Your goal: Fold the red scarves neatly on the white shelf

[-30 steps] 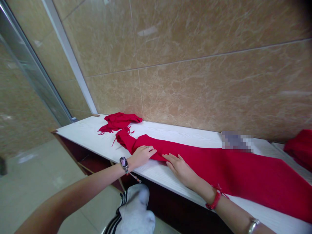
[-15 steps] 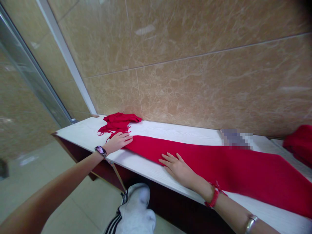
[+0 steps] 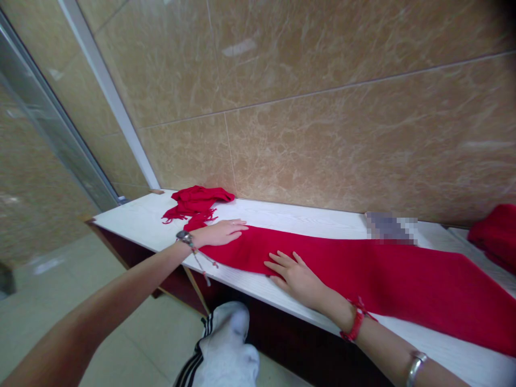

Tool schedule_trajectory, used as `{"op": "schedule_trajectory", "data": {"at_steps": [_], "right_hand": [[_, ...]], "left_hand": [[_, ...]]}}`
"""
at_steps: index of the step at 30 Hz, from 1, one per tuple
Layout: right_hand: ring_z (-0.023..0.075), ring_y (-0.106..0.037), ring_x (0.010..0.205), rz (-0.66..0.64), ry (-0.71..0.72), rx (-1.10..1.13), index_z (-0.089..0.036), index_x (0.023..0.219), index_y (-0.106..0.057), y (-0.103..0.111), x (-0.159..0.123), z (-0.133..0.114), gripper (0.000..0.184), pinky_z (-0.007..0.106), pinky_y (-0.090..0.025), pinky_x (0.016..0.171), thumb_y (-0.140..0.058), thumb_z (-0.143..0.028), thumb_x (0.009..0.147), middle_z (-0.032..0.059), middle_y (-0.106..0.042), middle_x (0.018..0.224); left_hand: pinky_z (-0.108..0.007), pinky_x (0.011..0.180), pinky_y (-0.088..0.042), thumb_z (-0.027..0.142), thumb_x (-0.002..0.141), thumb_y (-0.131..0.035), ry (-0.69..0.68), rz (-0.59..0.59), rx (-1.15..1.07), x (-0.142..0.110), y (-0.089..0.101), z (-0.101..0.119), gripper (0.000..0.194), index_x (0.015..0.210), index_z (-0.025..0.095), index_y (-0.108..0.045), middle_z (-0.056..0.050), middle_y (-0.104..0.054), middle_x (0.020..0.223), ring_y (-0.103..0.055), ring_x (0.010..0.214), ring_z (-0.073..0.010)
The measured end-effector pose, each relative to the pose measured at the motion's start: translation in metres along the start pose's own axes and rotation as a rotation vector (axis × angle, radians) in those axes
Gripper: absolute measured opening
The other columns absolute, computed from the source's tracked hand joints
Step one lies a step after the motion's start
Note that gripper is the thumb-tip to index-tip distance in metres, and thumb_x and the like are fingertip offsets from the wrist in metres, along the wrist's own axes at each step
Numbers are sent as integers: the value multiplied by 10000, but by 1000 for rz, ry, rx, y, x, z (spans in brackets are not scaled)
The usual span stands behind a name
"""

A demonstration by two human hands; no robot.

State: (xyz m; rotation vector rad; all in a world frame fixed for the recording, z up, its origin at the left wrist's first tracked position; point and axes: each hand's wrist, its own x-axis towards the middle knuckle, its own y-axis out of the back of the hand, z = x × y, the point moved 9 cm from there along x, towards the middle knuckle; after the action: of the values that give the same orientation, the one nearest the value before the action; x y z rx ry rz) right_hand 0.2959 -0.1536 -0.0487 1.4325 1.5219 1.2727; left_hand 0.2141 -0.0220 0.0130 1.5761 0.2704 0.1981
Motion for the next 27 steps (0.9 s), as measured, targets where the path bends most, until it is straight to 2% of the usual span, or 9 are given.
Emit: {"op": "schedule_trajectory", "data": {"at_steps": [3,5,7,10,13,16,19,22,27], "right_hand": [[254,-247,1318,-7,2,-16,-223,1322,-422,1,-3,-1,492,511,-154,1059,-315,-458,903,79,-364,1405],[265,-226,1325,-17,6,-19,-215,1340,-394,2,-5,-2,533,517,-148,1060,-307,-495,895,87,-334,1420],[267,-215,1328,-27,14,-19,-208,1348,-379,2,-6,-4,558,517,-140,1063,-291,-516,892,93,-315,1428],[276,-208,1329,-27,8,-19,-189,1357,-363,4,-6,-5,596,524,-132,1063,-269,-544,888,105,-300,1433],[295,-175,1336,10,-57,-28,-172,1376,-321,13,-7,3,640,554,-125,1053,-263,-570,879,117,-272,1444],[316,-140,1340,54,-190,-70,-163,1391,-280,24,-12,26,647,594,-133,1032,-258,-563,883,121,-237,1456],[346,-142,1333,36,-318,-128,-151,1388,-287,26,-23,51,640,618,-156,1009,-278,-547,886,139,-216,1460],[337,-142,1335,-2,-335,-134,-158,1388,-290,22,-31,64,631,595,-158,1021,-274,-542,888,139,-211,1462],[337,-119,1339,50,-411,-155,-153,1404,-244,35,-39,84,654,588,-163,1022,-272,-550,885,149,-196,1467]], "left_hand": [[-376,1063,-209,338,949,-266,18,13,-26,25,-35,19,429,1367,256,-316,-53,-251,1457,-194,1339,-183],[-447,1052,-195,367,950,-252,42,-33,-52,29,-60,20,448,1391,286,-240,-51,-189,1477,-149,1350,-208],[-468,1052,-170,368,953,-240,64,-57,-72,28,-73,16,454,1399,294,-204,-51,-160,1483,-122,1356,-207],[-468,1055,-152,376,951,-241,90,-83,-81,24,-74,13,464,1402,280,-193,-63,-135,1487,-90,1360,-206],[-481,1056,-132,390,948,-235,85,-54,-67,28,-66,21,483,1411,269,-168,-73,-80,1494,-40,1363,-222],[-476,1063,-112,397,948,-228,65,-34,-63,35,-66,30,483,1413,292,-153,-46,-80,1496,-31,1364,-218],[-483,1061,-111,408,941,-244,69,-64,-69,39,-72,30,486,1409,302,-173,-36,-119,1492,-59,1362,-224],[-505,1053,-117,408,938,-239,87,-83,-86,46,-71,28,481,1406,308,-188,-37,-124,1491,-88,1359,-234],[-530,1047,-101,434,935,-211,130,48,-81,67,-52,40,487,1399,288,-236,-41,-114,1492,-73,1360,-248]]}}
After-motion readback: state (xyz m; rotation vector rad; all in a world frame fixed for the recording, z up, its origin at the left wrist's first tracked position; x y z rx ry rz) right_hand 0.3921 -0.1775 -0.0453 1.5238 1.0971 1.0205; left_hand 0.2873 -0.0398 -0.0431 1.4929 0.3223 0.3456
